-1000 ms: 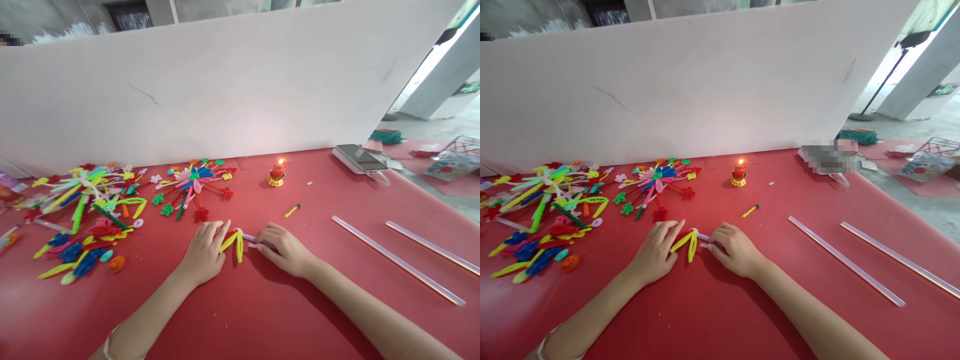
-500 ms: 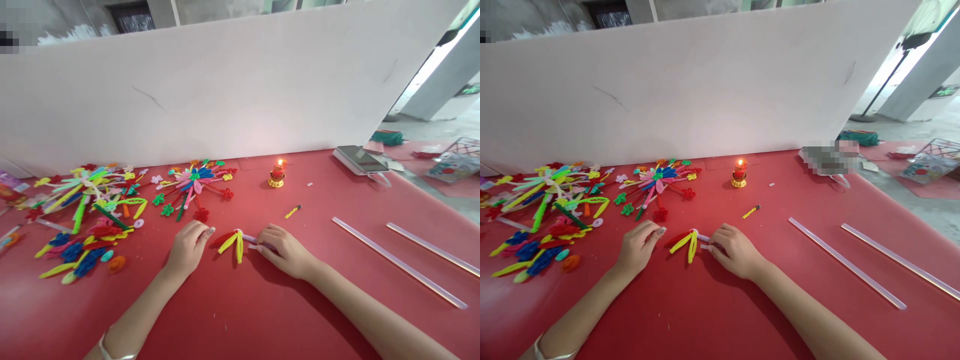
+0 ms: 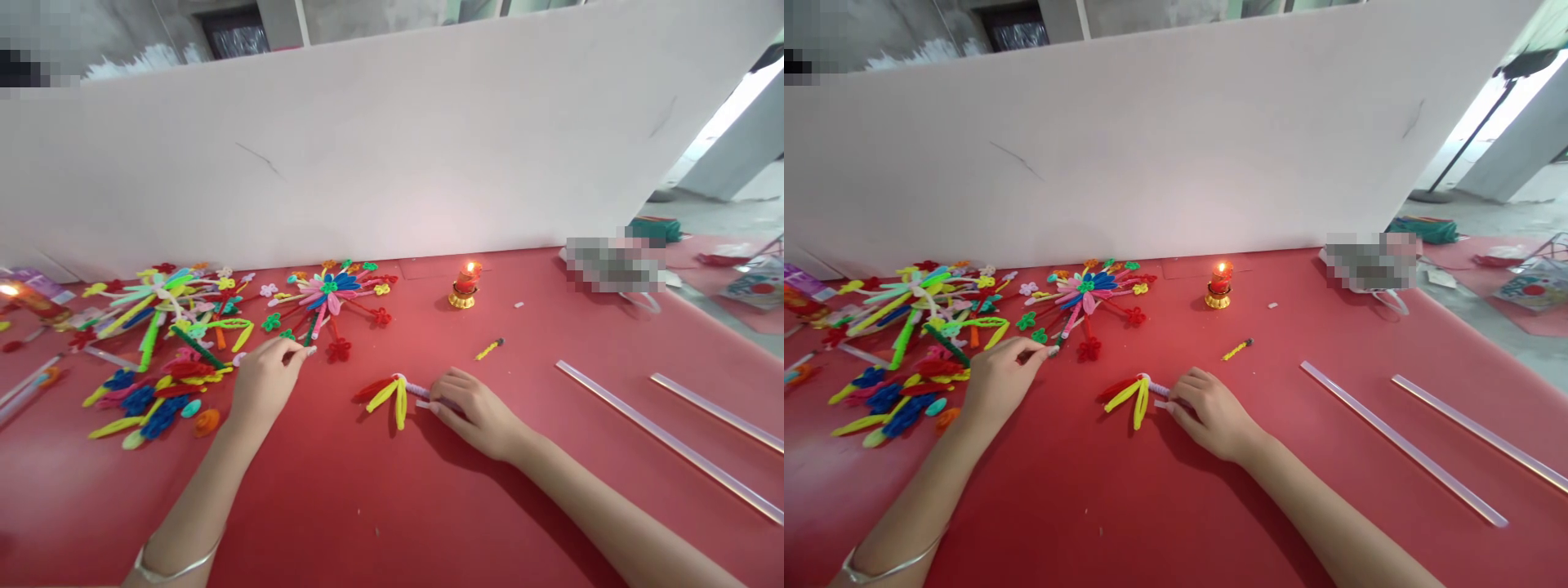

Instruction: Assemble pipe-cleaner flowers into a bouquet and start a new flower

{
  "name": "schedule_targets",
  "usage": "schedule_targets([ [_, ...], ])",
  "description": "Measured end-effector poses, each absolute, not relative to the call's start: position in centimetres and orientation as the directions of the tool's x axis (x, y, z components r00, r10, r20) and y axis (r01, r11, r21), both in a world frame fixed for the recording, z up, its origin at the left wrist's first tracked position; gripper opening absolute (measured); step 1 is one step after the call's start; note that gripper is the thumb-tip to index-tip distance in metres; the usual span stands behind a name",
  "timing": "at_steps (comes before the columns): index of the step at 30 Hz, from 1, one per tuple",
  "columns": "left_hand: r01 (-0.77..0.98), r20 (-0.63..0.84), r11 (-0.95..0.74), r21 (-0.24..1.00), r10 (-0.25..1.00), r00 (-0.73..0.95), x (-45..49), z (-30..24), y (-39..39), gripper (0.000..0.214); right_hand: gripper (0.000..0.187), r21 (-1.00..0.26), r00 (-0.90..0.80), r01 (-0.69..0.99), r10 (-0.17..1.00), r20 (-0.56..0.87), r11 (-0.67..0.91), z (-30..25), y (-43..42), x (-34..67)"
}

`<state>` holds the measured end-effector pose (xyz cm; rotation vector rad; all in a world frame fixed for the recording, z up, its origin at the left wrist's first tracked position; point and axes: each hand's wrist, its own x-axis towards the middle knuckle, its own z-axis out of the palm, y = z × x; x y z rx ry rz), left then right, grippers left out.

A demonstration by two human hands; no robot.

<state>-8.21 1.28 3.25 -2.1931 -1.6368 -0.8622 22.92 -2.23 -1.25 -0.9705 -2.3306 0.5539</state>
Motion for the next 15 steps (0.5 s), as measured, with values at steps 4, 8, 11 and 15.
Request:
schedule_targets([
  [4,0.99,0.518,-0.141,-0.005,0.847,0.123,-8.8,4.0,1.2,0.03,0.026,-0.567,-0.583,0.511,0.745,0.323,0.646,-1.4,-2.2,22.9],
  [8,0.993,0.355,0.063,-0.1,0.935,-0.023,-9.5,4.8,1.2,0.04,0.023,-0.58,-0.57,0.513,0.756,0.321,0.633,-1.7,-2.2,23.0],
  [11,0.964,0.262,0.246,-0.101,0.941,-0.213,-10.3,5.5,1.5,0.045,0.024,-0.584,-0.57,0.509,0.756,0.322,0.632,-1.7,-2.2,23.0],
  [15,0.922,0.154,0.382,-0.064,0.917,-0.369,-11.7,6.5,1.9,0.045,0.026,-0.59,-0.571,0.504,0.756,0.32,0.631,-1.8,-2.2,23.0],
])
